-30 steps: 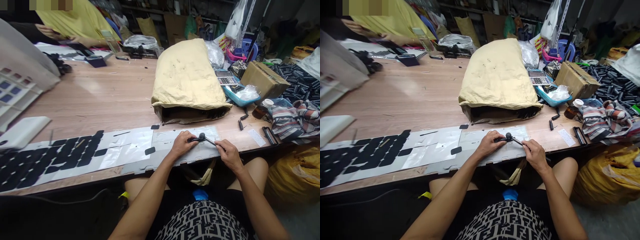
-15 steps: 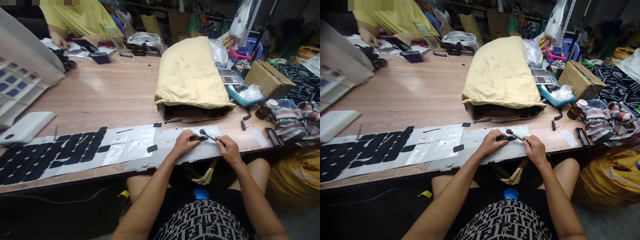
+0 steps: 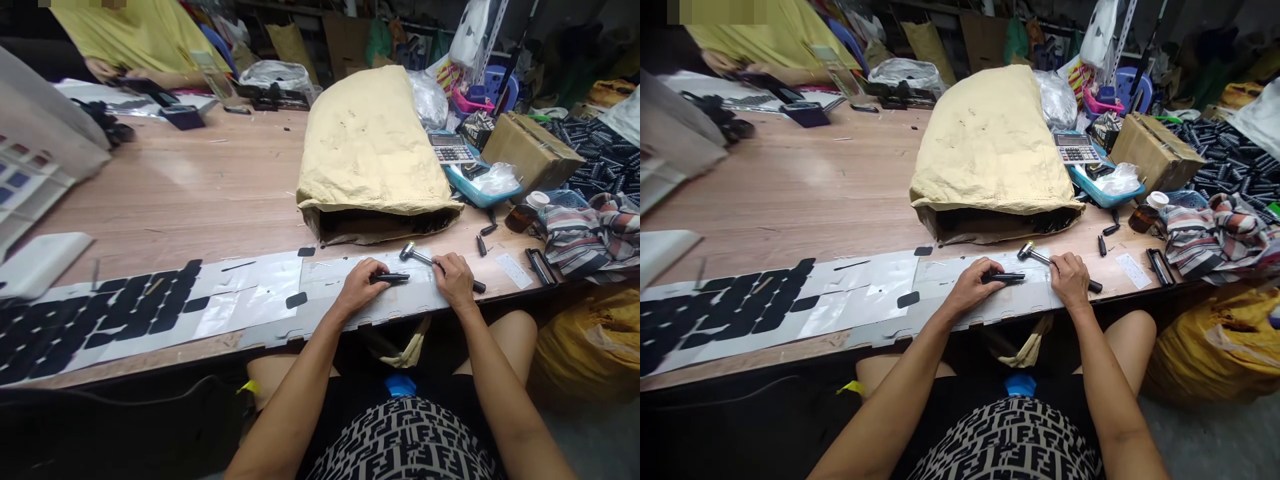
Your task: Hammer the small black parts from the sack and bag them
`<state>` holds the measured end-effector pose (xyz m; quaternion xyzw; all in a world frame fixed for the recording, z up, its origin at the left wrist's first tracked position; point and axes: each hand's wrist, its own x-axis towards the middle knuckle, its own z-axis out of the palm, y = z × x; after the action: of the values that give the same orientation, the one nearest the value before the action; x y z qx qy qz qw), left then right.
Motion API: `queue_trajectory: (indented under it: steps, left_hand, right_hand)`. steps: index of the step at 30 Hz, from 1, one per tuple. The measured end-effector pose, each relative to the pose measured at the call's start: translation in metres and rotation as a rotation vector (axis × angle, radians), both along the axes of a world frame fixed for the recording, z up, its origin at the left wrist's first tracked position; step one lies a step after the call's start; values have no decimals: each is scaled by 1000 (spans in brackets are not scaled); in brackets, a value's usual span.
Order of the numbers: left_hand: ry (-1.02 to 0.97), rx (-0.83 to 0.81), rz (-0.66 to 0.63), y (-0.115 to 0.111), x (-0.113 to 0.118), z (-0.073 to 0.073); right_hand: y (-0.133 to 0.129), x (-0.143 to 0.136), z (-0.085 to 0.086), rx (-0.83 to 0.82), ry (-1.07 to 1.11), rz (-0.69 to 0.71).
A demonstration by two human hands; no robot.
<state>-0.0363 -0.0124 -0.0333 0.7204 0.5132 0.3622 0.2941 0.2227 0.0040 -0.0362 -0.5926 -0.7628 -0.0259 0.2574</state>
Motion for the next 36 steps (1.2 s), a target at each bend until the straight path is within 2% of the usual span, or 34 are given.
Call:
queue_trajectory:
  steps: [3,5,8,10,12,14,17,19,20,22,23,25,27,29,30,32,36]
  left_hand:
    - [-94,1,-24,-35,6,4]
    - [-97,-51,-108,-69,12,-2]
    - [-37,-166,-262,-117,21,-24]
    - [-6,-262,-212,-134,26,-43]
    - [23,-357,-56,-138,30,-60]
    - [71,-447,77,-132,34,-73]
    - [175,-533,150,-122,38,-79]
    - [201,-556,102,-119,38,-72]
    - [194,-572,35,-118,37,-64]
    - [163,-630,-155,-114,32,-39]
    - [140,-660,-251,-109,28,-23]
    - [64,-654,-362,-92,22,12]
    - [-37,-533,-313,-62,18,43]
    - [-35,-381,-189,-22,18,63]
    - [-50,-342,-127,0,20,68]
    - [-178,-383,-49,47,28,69]
    - [-692,-692,56,134,48,67]
  right_hand:
    - [-1,0,0,0,-10,1]
    - [-2,0,1,-10,-21,1]
    - [-3,-2,2,-22,-32,-4]
    - [-4,-2,3,-26,-36,-6]
    - [-4,-3,3,-27,-39,-4]
    - [-5,-3,3,-30,-38,-4]
    - [-5,-3,3,-33,-43,-15]
    - [-6,-3,2,-33,-49,-19]
    - [-6,-3,2,-34,-52,-20]
    - [-6,-4,2,-36,-58,-18]
    - [-6,-4,2,-35,-61,-19]
    - [-6,-5,3,-29,-66,-24]
    - [-6,-5,3,-24,-68,-31]
    - [-6,-5,3,-28,-69,-33]
    - [-6,-5,3,-33,-69,-30]
    - [-6,-6,4,-41,-66,-22]
    - [-5,-6,4,-34,-66,-17]
